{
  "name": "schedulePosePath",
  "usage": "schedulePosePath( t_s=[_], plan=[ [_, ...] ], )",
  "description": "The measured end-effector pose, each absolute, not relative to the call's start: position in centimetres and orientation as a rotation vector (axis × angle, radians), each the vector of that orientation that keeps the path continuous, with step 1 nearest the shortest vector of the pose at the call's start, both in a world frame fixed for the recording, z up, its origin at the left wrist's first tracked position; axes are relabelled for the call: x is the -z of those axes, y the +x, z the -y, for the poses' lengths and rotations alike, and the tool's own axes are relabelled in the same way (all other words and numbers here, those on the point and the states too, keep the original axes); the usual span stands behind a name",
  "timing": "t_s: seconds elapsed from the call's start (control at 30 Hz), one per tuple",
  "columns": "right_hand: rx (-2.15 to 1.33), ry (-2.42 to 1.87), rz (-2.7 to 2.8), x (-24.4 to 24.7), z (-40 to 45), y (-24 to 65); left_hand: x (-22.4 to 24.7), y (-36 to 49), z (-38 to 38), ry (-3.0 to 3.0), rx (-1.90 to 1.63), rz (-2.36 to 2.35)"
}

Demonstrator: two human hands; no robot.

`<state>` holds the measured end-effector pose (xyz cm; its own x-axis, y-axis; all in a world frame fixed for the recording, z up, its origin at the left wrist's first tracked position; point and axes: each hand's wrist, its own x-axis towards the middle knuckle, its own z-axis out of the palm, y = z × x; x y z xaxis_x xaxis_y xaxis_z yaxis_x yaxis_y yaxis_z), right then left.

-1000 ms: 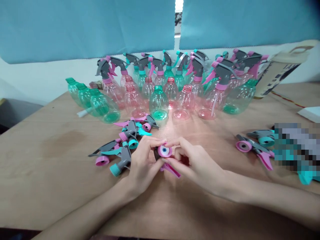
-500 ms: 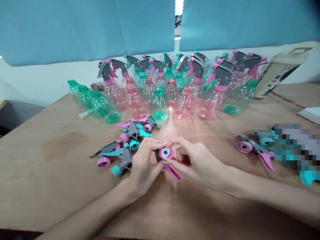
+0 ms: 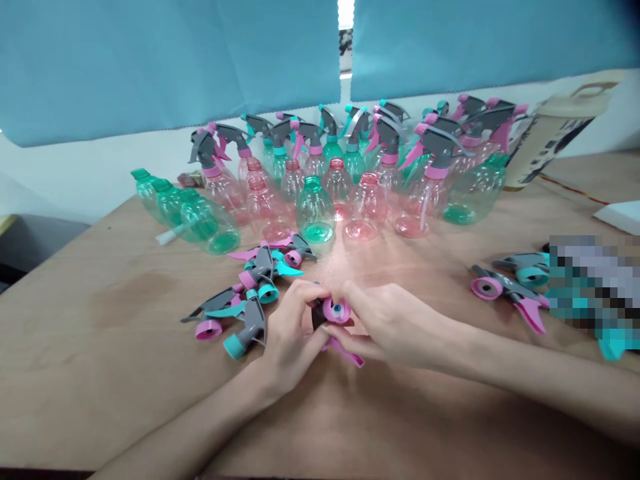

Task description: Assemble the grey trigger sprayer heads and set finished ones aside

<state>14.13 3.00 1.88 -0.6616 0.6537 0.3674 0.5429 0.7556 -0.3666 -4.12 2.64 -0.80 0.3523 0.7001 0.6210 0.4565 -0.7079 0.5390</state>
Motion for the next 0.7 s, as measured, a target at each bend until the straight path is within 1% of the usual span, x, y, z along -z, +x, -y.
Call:
schedulePosePath(
  t_s=[0.27,0.47,0.63,0.7],
  plan=[
    [-0.280,-0.924,2.486,-2.36,-2.97,14.17,0.96,-3.68,-2.38,2.323,-1.258,-1.013],
    [-0.229,-0.813,2.480,-1.93,-2.94,14.17,1.08,-3.91,-2.53,2.285,-1.230,-1.041],
    [-0.503,-0.929,2.387,-2.02,-3.05,14.40,1.00,-4.12,-2.79,2.259,-1.251,-1.011],
    [-0.557,-0.945,2.359,-2.20,-3.15,14.55,0.91,-4.15,-2.85,2.251,-1.259,-0.997]
  ],
)
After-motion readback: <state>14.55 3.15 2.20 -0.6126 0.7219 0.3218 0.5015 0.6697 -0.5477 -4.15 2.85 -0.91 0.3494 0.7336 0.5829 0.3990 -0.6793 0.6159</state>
